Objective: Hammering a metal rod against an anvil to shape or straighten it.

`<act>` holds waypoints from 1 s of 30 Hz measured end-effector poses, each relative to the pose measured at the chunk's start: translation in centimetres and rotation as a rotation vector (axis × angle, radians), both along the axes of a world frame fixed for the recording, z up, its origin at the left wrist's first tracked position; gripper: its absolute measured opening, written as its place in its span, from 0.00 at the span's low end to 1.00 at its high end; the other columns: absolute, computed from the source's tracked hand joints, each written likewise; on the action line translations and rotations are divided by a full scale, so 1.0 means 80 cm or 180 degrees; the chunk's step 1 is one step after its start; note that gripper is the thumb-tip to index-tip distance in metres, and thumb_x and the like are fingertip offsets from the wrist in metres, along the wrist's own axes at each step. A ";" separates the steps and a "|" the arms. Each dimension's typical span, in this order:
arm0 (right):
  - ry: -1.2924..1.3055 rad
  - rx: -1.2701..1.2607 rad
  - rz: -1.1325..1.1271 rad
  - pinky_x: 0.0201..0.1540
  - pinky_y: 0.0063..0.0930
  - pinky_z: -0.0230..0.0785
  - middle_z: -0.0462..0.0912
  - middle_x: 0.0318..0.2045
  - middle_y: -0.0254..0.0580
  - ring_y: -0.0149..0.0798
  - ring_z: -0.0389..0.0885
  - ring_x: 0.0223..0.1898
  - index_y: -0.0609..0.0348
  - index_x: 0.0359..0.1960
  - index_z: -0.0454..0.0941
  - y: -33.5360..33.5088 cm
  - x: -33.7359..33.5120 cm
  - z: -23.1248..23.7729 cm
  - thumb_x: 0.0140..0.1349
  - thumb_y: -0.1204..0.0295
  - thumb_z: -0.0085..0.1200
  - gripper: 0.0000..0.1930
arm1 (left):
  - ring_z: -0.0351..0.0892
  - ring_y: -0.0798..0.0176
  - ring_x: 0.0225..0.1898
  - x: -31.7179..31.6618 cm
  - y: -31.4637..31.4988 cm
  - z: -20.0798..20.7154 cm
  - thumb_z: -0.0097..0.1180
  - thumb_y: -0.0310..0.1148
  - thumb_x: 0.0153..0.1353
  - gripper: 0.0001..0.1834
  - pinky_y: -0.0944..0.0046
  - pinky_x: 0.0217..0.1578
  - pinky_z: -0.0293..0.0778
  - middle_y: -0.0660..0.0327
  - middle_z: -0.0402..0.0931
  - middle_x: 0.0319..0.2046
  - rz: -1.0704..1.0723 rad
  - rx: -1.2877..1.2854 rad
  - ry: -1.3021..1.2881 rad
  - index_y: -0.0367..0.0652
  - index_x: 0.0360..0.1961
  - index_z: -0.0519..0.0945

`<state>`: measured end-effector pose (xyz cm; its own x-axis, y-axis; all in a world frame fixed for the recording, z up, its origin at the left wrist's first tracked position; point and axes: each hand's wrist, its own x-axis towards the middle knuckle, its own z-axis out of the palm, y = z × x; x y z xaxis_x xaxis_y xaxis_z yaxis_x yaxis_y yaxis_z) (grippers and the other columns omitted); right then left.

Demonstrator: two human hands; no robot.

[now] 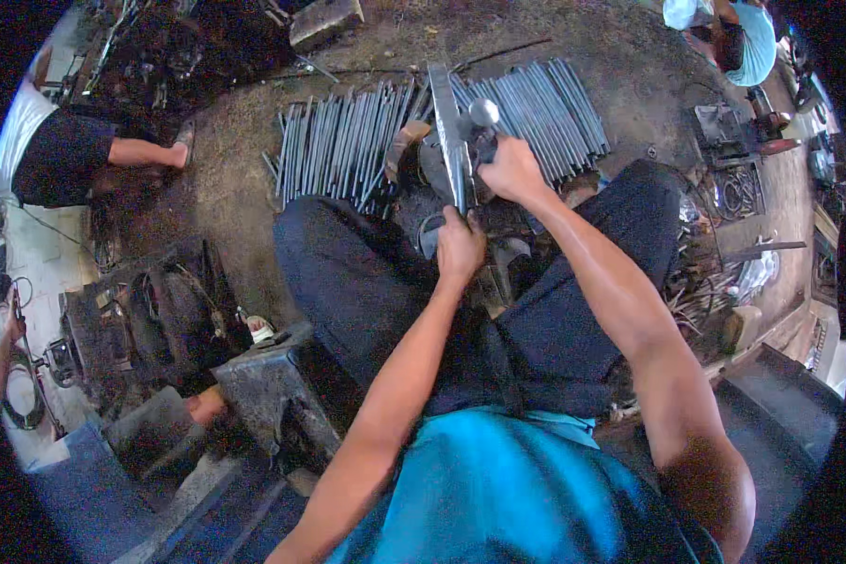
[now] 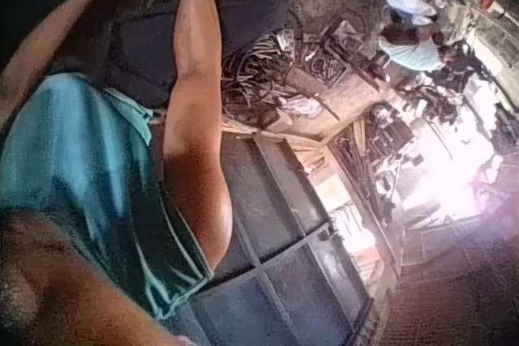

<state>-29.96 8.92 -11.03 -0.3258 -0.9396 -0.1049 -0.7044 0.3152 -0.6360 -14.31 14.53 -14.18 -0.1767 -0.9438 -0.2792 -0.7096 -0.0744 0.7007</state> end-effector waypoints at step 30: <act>-0.0595 -0.0594 0.0019 0.45 0.47 0.72 0.80 0.34 0.67 0.63 0.80 0.38 0.71 0.42 0.75 -0.001 -0.003 0.018 0.42 0.67 0.58 0.25 | 0.75 0.26 0.35 0.011 -0.003 0.001 0.49 0.39 0.64 0.18 0.35 0.36 0.69 0.28 0.75 0.29 0.0253 0.0072 0.0076 0.30 0.41 0.66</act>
<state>-30.23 8.85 -9.59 -0.3115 -0.9502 0.0124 -0.5707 0.1766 -0.8019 -13.45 14.28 -14.07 -0.1083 -0.9486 -0.2972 -0.6839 -0.1459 0.7148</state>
